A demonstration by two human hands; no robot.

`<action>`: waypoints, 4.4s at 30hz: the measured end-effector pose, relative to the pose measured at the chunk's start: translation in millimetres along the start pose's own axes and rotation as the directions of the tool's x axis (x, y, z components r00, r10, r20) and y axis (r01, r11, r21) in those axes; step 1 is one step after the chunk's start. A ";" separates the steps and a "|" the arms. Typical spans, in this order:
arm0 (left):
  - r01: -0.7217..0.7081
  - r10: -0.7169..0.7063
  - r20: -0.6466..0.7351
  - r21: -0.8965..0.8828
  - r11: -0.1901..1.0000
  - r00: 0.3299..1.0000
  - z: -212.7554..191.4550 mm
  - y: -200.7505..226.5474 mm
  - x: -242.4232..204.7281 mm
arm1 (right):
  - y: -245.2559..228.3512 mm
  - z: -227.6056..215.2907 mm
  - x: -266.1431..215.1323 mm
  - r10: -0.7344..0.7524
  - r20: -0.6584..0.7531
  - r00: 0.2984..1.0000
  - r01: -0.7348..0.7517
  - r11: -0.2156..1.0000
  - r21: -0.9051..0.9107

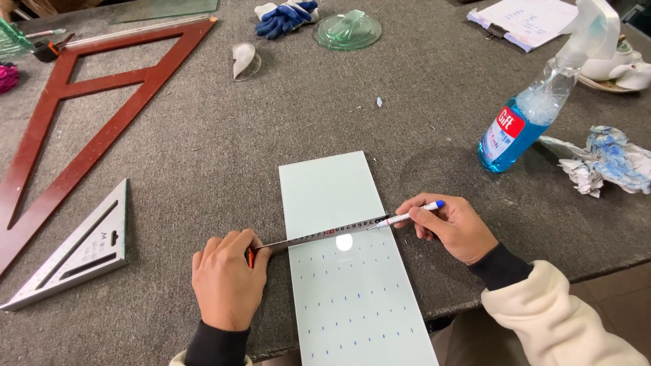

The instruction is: Measuring and marking dimensions on a glass panel using a tape measure and a marker for layout.

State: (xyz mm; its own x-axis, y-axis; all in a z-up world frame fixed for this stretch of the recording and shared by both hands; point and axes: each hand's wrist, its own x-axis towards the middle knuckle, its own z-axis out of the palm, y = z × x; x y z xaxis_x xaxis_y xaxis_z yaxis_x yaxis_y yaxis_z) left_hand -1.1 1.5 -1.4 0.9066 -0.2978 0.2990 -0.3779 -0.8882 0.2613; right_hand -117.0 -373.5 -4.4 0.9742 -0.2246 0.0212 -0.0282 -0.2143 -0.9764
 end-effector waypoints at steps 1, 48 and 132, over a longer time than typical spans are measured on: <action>-0.001 0.001 0.004 0.002 1.000 1.000 0.0 -0.2 0.0 | -0.4 0.4 0.0 0.004 0.000 1.000 -0.004 1.000 0.003; 0.008 -0.008 -0.004 0.000 1.000 1.000 2.0 -0.8 -0.1 | -1.2 9.9 4.5 -0.026 0.001 1.000 0.026 0.994 0.102; -0.046 0.044 -0.091 -0.010 0.999 0.995 2.3 0.8 -1.4 | -7.2 30.7 2.0 -0.007 0.024 1.000 0.008 0.998 -0.055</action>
State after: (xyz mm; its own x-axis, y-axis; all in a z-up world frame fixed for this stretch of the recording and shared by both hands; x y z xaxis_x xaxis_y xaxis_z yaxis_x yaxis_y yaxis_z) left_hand -2.3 0.4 -3.8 0.8680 -0.3039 0.3927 -0.4208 -0.8700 0.2569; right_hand -108.0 -343.2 -3.9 0.9795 -0.2002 0.0225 -0.0326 -0.2678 -0.9629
